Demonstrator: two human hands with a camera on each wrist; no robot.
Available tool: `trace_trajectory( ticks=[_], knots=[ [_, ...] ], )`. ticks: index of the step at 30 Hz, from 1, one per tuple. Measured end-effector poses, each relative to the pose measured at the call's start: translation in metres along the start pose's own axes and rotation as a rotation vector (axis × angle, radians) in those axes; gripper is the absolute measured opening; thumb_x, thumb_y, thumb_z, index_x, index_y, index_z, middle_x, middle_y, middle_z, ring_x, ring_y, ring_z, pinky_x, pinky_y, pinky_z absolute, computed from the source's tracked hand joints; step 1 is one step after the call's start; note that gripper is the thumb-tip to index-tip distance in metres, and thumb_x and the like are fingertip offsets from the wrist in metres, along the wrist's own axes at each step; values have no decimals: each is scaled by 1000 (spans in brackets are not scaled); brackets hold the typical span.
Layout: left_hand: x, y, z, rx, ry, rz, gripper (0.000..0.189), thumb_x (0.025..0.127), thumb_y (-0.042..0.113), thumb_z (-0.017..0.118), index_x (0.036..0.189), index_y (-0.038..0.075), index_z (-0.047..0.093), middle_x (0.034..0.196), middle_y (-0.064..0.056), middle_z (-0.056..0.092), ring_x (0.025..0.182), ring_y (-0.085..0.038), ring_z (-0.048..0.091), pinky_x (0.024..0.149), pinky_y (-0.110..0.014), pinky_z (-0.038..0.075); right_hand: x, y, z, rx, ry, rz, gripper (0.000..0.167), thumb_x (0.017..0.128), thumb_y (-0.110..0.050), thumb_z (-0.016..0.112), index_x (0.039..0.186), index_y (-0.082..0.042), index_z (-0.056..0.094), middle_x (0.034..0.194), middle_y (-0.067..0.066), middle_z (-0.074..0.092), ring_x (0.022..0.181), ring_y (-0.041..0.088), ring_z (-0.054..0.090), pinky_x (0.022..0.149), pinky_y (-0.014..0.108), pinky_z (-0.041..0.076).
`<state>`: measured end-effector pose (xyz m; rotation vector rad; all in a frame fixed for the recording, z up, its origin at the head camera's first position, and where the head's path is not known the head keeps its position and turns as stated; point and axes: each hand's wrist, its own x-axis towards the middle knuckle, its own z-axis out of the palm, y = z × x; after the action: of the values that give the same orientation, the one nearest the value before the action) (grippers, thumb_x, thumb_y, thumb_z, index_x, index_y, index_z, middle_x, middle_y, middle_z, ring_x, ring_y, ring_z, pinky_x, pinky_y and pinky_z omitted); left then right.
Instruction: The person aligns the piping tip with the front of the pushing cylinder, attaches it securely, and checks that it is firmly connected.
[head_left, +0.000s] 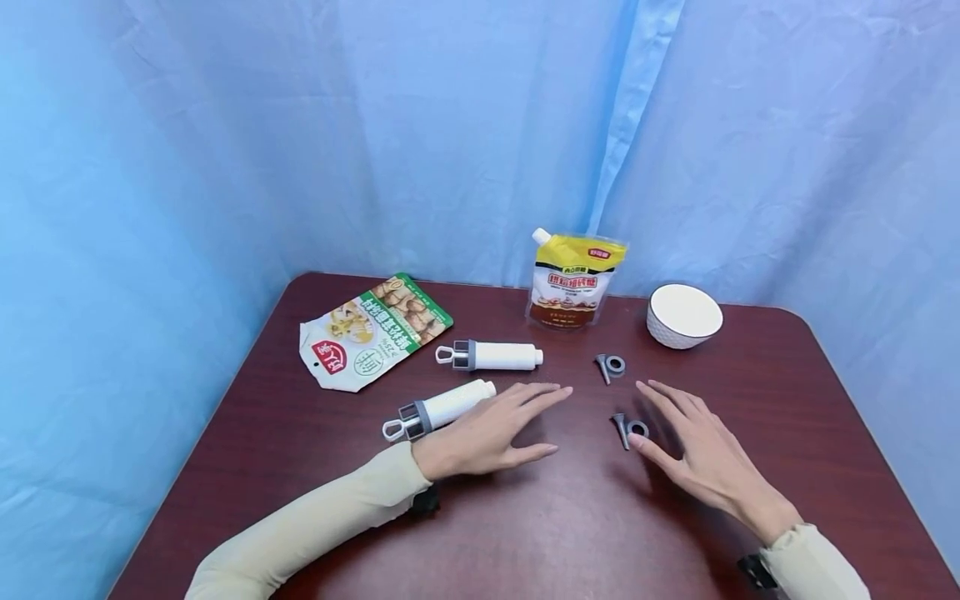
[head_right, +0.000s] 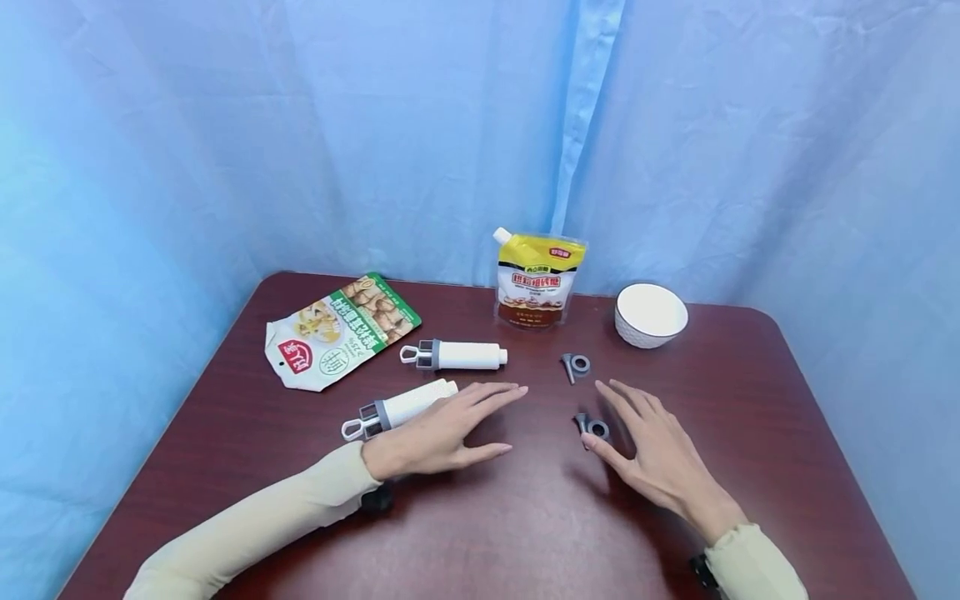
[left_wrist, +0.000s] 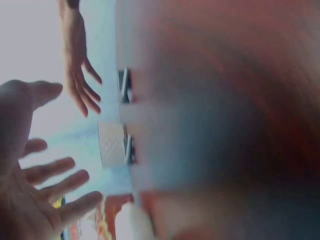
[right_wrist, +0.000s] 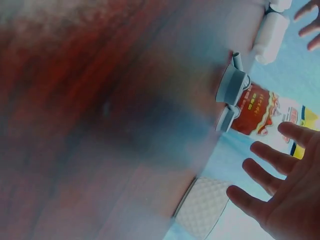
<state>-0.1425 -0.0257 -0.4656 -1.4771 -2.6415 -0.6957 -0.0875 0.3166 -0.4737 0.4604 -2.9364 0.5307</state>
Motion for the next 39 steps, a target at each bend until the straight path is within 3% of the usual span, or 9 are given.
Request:
trace_trajectory(
  ticks=[7, 11, 16, 25, 39],
  knots=[
    [19, 12, 15, -186, -21, -167, 66, 103, 49, 62, 159, 19, 43, 142, -3, 61, 130, -15, 59, 110, -35, 49, -5, 1, 4, 70, -15, 47, 71, 94, -51, 74, 154, -22, 50, 146, 7, 57, 134, 32, 53, 99, 64, 47],
    [31, 15, 25, -248, -9, -179, 58, 102, 40, 66, 151, 12, 52, 130, -7, 66, 114, -17, 66, 99, -26, 52, -8, 3, 10, 83, 23, -9, 61, 92, -35, 81, 144, -13, 59, 131, 5, 66, 117, 25, 65, 94, 52, 52],
    [51, 18, 36, -338, -7, -190, 47, 102, 30, 69, 142, 8, 61, 127, -9, 67, 109, -17, 70, 88, -14, 53, -9, 5, 15, 99, 65, -33, 50, 90, -27, 83, 134, -11, 67, 116, 0, 70, 94, 14, 67, 79, 38, 55],
    [83, 19, 50, -306, -56, -212, 38, 99, 17, 71, 136, 7, 65, 127, -6, 71, 113, -15, 69, 96, -13, 49, -6, 4, 19, 119, 72, -14, 32, 88, -23, 85, 117, -15, 74, 103, -5, 69, 82, 9, 62, 71, 30, 53],
    [111, 24, 65, -355, -105, -212, 33, 94, 6, 71, 126, 8, 71, 113, -3, 78, 104, -10, 72, 87, -7, 47, -2, 0, 16, 120, 59, 6, 30, 81, -17, 91, 105, -14, 73, 96, -3, 69, 80, 11, 67, 70, 30, 57]
  ],
)
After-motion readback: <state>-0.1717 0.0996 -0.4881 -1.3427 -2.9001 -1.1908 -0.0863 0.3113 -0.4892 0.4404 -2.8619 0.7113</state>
